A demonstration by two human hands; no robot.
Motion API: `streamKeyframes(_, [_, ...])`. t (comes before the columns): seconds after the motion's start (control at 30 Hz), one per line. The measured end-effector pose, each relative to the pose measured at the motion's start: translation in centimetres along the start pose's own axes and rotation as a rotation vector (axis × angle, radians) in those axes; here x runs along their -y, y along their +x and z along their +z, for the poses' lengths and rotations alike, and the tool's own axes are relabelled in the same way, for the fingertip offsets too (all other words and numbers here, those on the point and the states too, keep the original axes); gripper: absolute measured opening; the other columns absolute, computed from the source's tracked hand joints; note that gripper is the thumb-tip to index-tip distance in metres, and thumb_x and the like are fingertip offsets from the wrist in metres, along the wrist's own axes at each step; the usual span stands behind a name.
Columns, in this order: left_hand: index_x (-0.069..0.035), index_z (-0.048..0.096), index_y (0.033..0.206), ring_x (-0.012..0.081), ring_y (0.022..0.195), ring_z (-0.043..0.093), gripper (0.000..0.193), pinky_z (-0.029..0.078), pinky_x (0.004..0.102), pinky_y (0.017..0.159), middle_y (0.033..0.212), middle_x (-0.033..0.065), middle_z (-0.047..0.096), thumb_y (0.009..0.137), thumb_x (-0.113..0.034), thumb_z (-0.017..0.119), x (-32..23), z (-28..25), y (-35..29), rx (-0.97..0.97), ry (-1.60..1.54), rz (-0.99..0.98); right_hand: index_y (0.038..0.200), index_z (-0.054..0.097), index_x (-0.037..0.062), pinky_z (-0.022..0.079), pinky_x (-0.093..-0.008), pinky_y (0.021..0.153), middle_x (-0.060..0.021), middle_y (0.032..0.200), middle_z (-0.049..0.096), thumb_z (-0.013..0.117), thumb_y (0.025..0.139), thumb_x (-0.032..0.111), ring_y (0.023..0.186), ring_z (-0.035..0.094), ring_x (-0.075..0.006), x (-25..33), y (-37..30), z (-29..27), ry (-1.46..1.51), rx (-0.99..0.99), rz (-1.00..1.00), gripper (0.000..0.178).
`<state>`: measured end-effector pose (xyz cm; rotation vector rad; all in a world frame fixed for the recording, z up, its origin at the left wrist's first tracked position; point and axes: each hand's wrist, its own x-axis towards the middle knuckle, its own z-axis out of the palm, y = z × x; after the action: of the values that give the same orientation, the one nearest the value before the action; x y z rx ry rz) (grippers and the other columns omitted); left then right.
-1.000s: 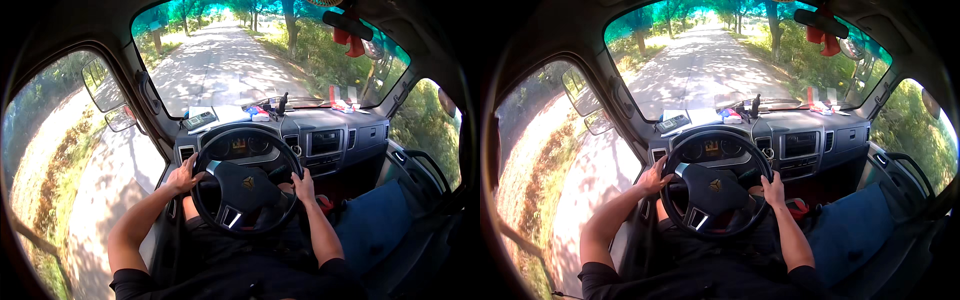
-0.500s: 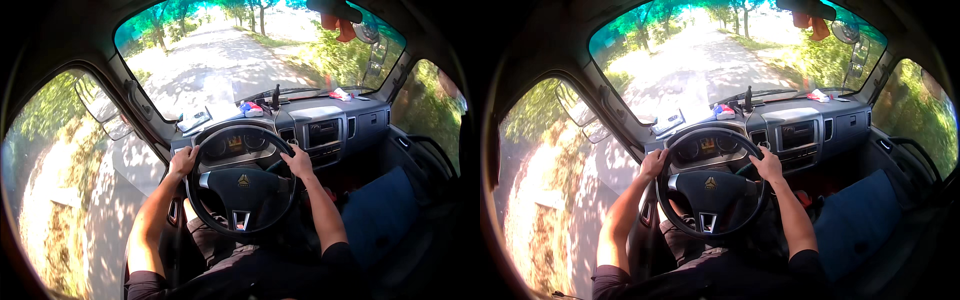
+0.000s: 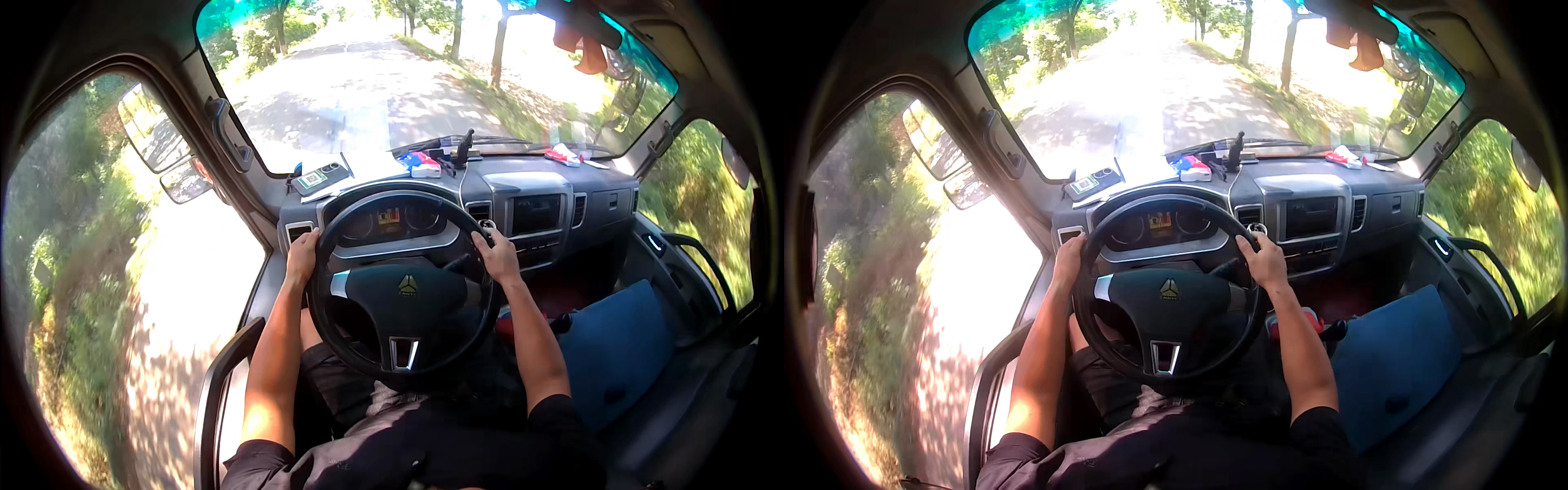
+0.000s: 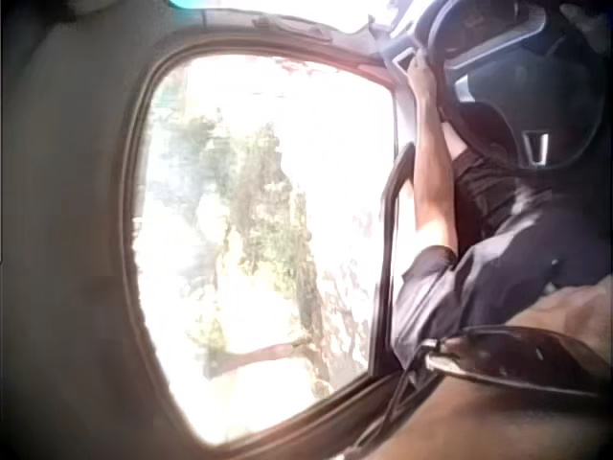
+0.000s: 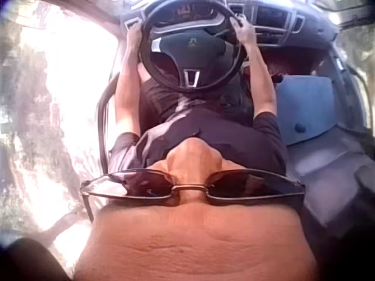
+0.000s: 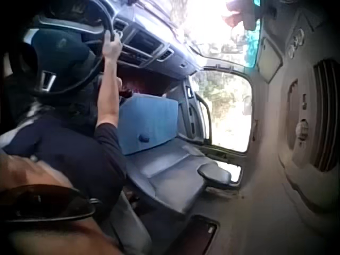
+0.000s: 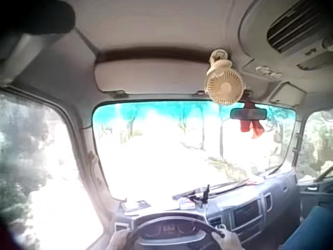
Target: The person steers the wheel and moves the gear shift to operate a truck while traveling on a paved road.
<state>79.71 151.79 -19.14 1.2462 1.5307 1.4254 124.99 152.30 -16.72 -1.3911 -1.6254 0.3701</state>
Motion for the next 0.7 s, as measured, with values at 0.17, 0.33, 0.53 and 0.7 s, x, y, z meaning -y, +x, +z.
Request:
streamKeyframes(0.17, [0.003, 0.072, 0.099, 0.0179, 0.078, 0.064, 0.049, 0.05, 0.0324, 0.076, 0.084, 0.0099, 0.07, 0.105, -0.043, 0.055, 0.7, -0.7, -0.8, 0.008, 0.054, -0.002, 0.101, 0.07, 0.003, 0.052, -0.0457, 0.077, -0.0236, 0.087, 0.068, 0.055, 0.104, 0.052, 0.09, 0.068, -0.044, -0.5, 2.2, 0.6, -0.045, 0.033, 0.011, 0.051])
streamKeyframes(0.33, [0.005, 0.072, 0.105, 0.0181, 0.088, 0.067, 0.052, 0.051, 0.0319, 0.08, 0.091, 0.0126, 0.071, 0.105, -0.044, 0.053, 3.2, -1.9, -0.9, -0.026, -0.038, 0.022, 0.097, 0.07, 0.0019, 0.051, -0.0452, 0.076, -0.0237, 0.085, 0.068, 0.054, 0.104, 0.05, 0.089, 0.067, -0.0451, 0.2, 2.8, 1.4, 0.008, 0.031, -0.013, 0.052])
streamKeyframes(0.53, [0.001, 0.069, 0.096, 0.0201, 0.062, 0.067, 0.045, 0.052, 0.0334, 0.058, 0.074, 0.011, 0.067, 0.107, -0.038, 0.051, -1.9, -0.8, -2.7, -0.064, 0.029, 0.045, 0.095, 0.07, -0.0036, 0.05, -0.0474, 0.076, -0.0274, 0.083, 0.066, 0.053, 0.104, 0.051, 0.085, 0.067, -0.0461, -3.0, 2.7, 1.4, 0.139, 0.073, 0.166, 0.058])
streamKeyframes(0.7, [0.006, 0.07, 0.102, 0.0216, 0.085, 0.064, 0.048, 0.049, 0.0363, 0.08, 0.086, 0.0139, 0.069, 0.105, -0.039, 0.055, -0.6, -0.4, -1.4, -0.131, 0.243, 0.158, 0.101, 0.071, -0.0027, 0.05, -0.0424, 0.081, -0.0212, 0.088, 0.071, 0.051, 0.104, 0.055, 0.09, 0.071, -0.0324, -3.6, 0.6, 1.6, 0.108, 0.007, 0.154, 0.061])
